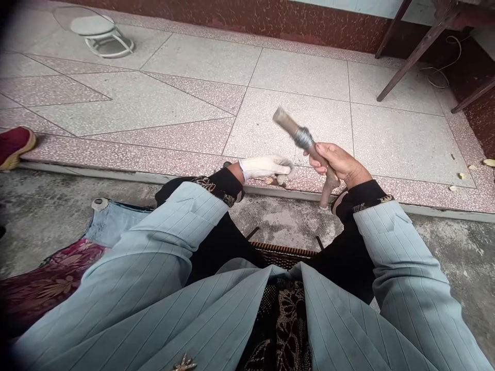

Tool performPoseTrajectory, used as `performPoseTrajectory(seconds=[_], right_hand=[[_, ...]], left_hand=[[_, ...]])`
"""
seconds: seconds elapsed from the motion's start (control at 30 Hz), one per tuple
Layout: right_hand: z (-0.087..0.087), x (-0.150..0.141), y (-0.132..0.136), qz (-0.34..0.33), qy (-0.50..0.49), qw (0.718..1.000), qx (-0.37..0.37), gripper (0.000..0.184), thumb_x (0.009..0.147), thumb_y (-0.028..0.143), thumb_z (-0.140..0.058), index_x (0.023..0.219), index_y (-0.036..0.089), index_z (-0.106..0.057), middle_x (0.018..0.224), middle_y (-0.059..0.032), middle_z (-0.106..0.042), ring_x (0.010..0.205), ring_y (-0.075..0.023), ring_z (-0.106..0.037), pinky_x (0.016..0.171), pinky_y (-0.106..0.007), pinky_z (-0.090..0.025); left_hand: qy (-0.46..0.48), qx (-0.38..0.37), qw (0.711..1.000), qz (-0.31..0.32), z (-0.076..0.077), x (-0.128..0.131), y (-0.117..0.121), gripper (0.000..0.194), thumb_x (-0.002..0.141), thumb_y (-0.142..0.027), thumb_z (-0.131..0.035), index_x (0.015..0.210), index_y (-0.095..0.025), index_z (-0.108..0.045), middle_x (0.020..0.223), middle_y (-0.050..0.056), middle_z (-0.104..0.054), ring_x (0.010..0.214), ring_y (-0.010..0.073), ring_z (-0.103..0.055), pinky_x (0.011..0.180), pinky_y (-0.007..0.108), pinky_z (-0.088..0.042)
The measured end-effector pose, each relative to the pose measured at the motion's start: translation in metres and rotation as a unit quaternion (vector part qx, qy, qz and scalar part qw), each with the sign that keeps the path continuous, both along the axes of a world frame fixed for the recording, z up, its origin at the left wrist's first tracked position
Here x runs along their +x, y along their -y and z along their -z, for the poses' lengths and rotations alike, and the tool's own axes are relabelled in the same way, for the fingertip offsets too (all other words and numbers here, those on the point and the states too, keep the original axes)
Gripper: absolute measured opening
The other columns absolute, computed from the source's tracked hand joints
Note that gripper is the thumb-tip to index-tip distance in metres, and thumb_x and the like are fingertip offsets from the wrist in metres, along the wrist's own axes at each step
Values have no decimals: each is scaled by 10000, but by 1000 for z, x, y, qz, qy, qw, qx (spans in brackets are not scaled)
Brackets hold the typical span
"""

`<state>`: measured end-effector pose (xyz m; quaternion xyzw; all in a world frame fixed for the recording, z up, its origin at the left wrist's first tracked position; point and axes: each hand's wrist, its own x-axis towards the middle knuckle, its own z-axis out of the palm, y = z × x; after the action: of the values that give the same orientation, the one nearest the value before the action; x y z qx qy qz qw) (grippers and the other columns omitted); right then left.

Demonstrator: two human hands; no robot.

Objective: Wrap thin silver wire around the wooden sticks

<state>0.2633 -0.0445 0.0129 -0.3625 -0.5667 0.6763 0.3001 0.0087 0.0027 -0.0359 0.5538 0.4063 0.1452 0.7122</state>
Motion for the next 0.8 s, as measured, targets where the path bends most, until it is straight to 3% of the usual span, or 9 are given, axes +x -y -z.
performPoseTrajectory(seconds=[0.07, 0.13, 0.23, 0.37, 0.5, 0.57, 0.67, 0.73, 0.8], right_hand=[[-3, 7, 2, -143, 44, 988, -27, 463, 878, 596, -620, 969, 142, -609, 639, 35, -487, 482, -67, -395, 457, -202, -354], [-4, 12, 3, -276, 117, 952, -60, 415, 877, 547, -647, 927, 135, -635, 636, 35, -492, 503, -67, -415, 481, -202, -360], [-1, 13, 2, -354, 229, 902, -94, 392, 868, 532, -659, 849, 141, -657, 603, 42, -474, 502, -69, -409, 484, -206, -328], [6, 11, -6, -264, 389, 881, -47, 400, 818, 556, -681, 793, 156, -684, 550, 26, -483, 489, -100, -415, 505, -253, -316], [11, 3, -13, -18, 518, 850, 89, 351, 859, 494, -644, 720, 173, -623, 635, -42, -562, 561, -146, -469, 553, -297, -322], [14, -4, -14, 62, 460, 881, 92, 351, 908, 474, -586, 713, 183, -567, 620, -37, -534, 540, -136, -453, 533, -291, -318], [21, -18, -11, 128, 246, 961, 3, 345, 929, 500, -556, 787, 185, -552, 605, -1, -472, 479, -103, -384, 473, -260, -309], [24, -26, -7, 137, 108, 982, -68, 360, 897, 539, -601, 877, 181, -564, 637, 5, -477, 477, -94, -371, 448, -242, -315], [25, -32, -3, 122, 11, 983, -133, 386, 877, 560, -624, 924, 185, -547, 640, 18, -465, 473, -86, -355, 432, -225, -321]], left_hand=[[9, 18, 997, 73, -4, -2, -1, 77, 738, -178, -740, 748, -168, -665, 504, 22, -563, 447, 140, -543, 405, 230, -384], [22, 37, 991, 129, -8, -4, -3, 94, 746, -219, -742, 732, -159, -670, 485, 18, -535, 453, 142, -552, 376, 211, -352], [20, 44, 989, 141, -13, -6, -5, 128, 762, -262, -732, 725, -154, -674, 454, 9, -484, 470, 151, -572, 349, 192, -321], [10, 37, 994, 99, -18, -6, 0, 150, 761, -288, -749, 755, -152, -686, 446, 13, -497, 458, 149, -577, 352, 199, -342], [27, 29, 996, 78, -20, -1, 10, 151, 780, -271, -739, 854, -149, -689, 511, 16, -582, 429, 98, -550, 399, 185, -383], [61, 24, 995, 76, -20, 4, 15, 183, 824, -293, -701, 924, -143, -673, 546, 1, -601, 413, 68, -528, 444, 178, -416], [116, 34, 992, 33, -16, 13, 21, 250, 881, -359, -657, 1006, -144, -630, 559, -32, -587, 389, 36, -480, 491, 170, -433], [153, 55, 987, -18, -13, 18, 23, 288, 895, -409, -647, 1031, -160, -597, 560, -46, -574, 394, 33, -477, 495, 165, -425], [191, 70, 977, -59, -12, 21, 21, 308, 895, -443, -645, 1046, -185, -567, 563, -59, -563, 395, 33, -478, 486, 162, -411]])
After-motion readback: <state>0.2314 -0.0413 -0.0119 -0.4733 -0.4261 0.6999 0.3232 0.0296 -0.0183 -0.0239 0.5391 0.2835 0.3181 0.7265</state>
